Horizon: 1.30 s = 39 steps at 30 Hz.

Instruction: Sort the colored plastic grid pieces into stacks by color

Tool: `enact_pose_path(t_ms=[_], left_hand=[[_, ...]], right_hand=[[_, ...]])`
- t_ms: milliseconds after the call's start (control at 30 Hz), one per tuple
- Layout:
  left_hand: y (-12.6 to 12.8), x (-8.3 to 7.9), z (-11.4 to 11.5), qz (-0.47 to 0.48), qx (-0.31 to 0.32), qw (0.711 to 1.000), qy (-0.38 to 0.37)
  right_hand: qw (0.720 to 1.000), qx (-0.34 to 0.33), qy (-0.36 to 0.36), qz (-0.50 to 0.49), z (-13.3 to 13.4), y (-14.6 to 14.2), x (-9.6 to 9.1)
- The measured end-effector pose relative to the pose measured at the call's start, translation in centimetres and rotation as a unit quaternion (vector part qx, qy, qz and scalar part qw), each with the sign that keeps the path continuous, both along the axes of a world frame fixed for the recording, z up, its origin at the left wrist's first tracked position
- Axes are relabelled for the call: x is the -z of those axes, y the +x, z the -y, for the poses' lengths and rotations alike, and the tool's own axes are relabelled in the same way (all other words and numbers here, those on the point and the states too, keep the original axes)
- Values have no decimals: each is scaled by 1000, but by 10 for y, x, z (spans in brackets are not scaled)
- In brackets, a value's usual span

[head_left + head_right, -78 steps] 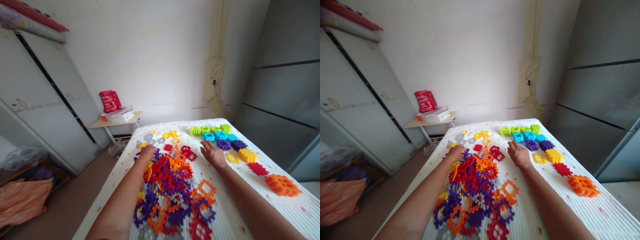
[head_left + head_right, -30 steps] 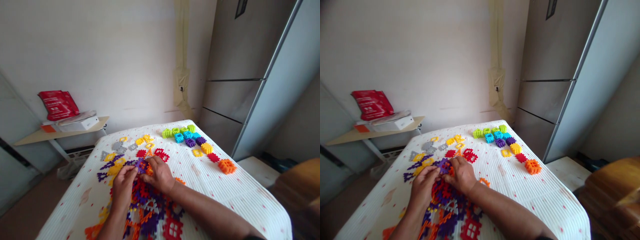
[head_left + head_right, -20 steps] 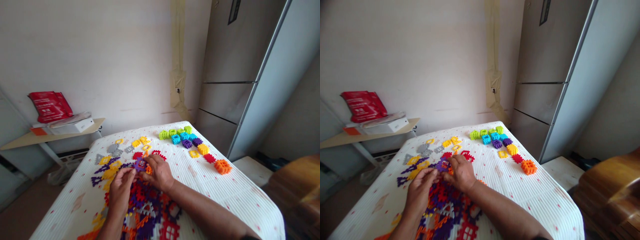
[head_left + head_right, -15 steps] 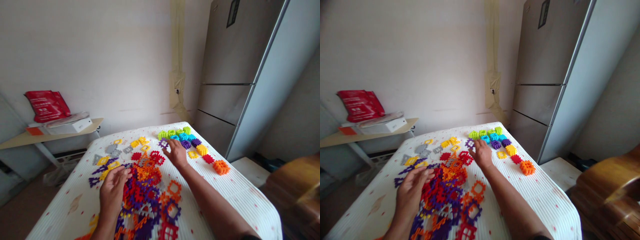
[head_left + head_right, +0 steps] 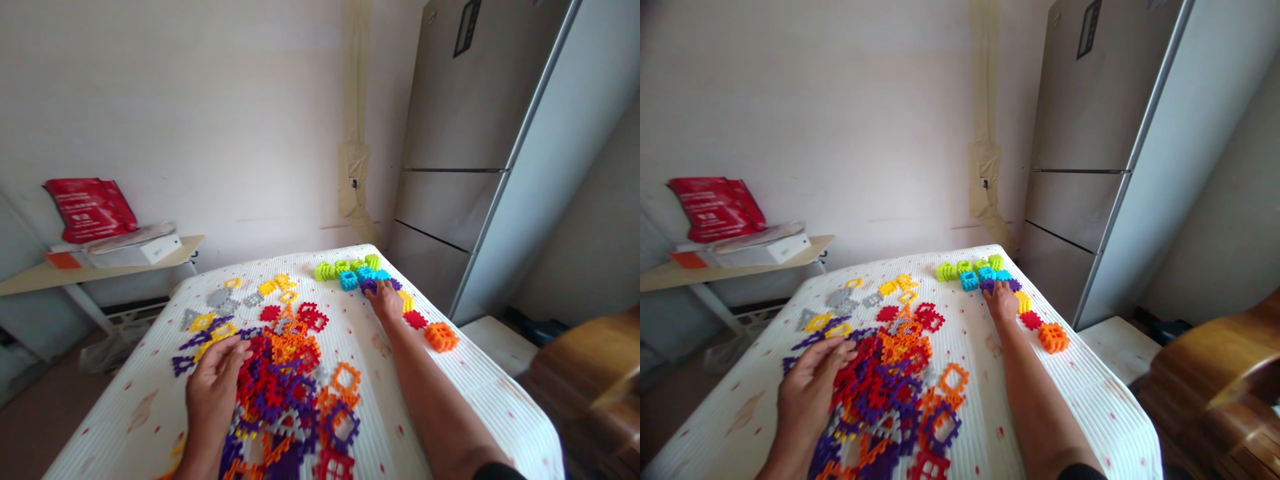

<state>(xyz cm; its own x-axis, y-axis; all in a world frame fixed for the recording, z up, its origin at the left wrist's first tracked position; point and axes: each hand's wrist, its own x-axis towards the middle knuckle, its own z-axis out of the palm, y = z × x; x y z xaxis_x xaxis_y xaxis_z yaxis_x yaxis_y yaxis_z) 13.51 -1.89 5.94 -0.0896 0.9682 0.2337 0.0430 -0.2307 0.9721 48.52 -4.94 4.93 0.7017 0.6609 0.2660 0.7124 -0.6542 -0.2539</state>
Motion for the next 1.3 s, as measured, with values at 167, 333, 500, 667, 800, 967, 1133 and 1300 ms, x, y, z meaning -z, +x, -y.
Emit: enact_pose_path(t_ms=[167, 333, 500, 667, 800, 967, 1133, 1300], left_hand=[[0, 0, -1, 1, 1, 1000, -8], [0, 3, -2, 9, 6, 1000, -8], [-1, 3, 0, -13, 9, 1000, -4], [-3, 4, -1, -18, 16, 1000, -1], [-2, 5, -2, -14, 16, 1000, -5], [-1, 4, -1, -9, 16, 1000, -8], [-1, 4, -1, -6, 8, 1000, -1], [-3, 0, -1, 8, -9, 1000, 12]], right_hand=[[1000, -2, -5, -3, -2, 1, 2], [1000, 7, -8, -5, -4, -1, 5], [999, 23, -22, -7, -7, -2, 7], [999, 32, -28, 1, -12, -1, 9], [999, 28, -28, 0, -13, -1, 9], [999, 27, -28, -11, -13, -2, 6], [1000, 20, -16, -17, -13, -2, 6], [1000, 10, -4, -9, -11, -3, 7]])
